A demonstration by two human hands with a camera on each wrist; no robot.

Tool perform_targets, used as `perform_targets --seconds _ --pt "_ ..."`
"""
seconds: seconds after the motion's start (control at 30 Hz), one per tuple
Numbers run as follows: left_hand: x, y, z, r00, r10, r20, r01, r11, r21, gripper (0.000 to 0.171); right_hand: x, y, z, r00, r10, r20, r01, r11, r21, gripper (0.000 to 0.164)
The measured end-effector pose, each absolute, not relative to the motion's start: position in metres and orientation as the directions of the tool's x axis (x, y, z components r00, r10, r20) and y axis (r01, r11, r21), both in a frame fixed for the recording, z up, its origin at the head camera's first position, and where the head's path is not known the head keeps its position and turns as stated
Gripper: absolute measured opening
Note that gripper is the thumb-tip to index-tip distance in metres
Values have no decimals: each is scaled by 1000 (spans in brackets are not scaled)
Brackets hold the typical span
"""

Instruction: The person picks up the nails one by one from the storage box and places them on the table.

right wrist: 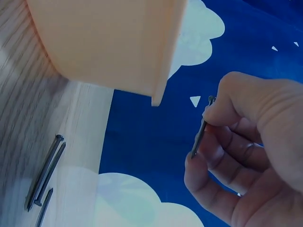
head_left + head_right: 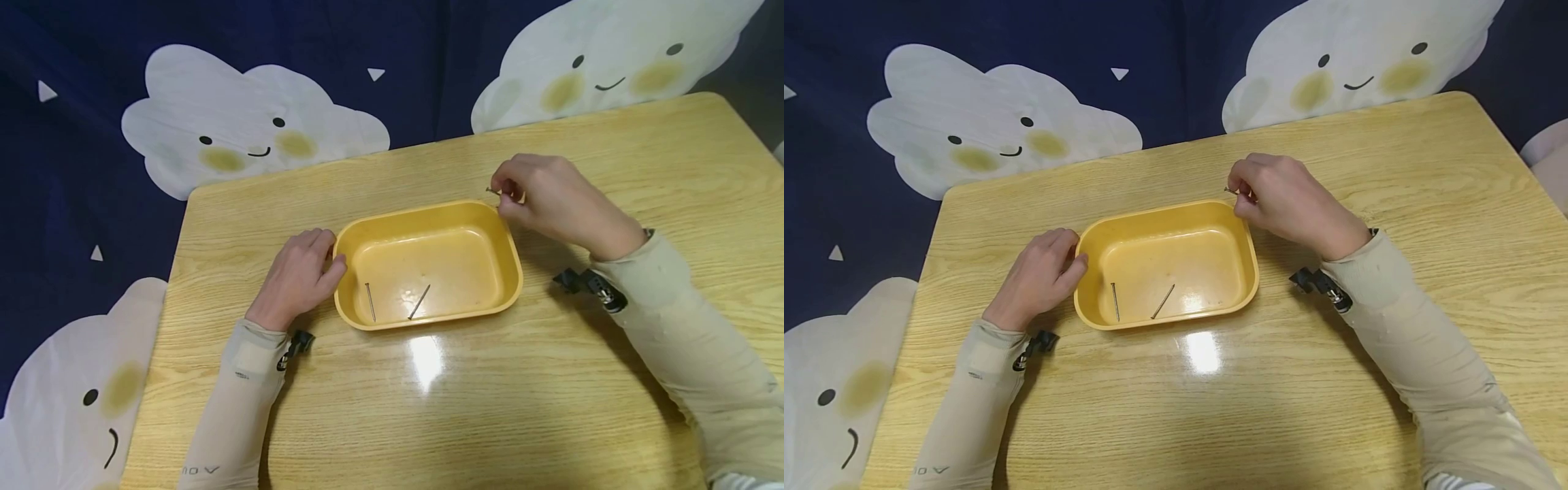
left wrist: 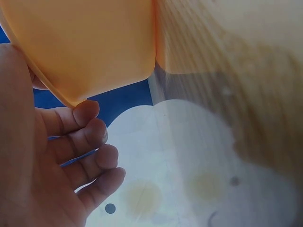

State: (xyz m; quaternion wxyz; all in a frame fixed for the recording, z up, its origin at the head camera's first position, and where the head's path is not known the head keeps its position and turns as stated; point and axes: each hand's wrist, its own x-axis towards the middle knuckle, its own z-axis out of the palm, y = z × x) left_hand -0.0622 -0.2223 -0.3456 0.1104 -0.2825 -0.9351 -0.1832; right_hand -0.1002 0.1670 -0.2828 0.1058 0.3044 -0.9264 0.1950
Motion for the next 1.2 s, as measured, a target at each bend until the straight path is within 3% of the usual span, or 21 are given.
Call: perform_targets --seconds 1.2 --pt "-62 -223 -346 -824 483 296 560 773 299 21 -126 190 -306 -884 -446 137 -466 826 -318 15"
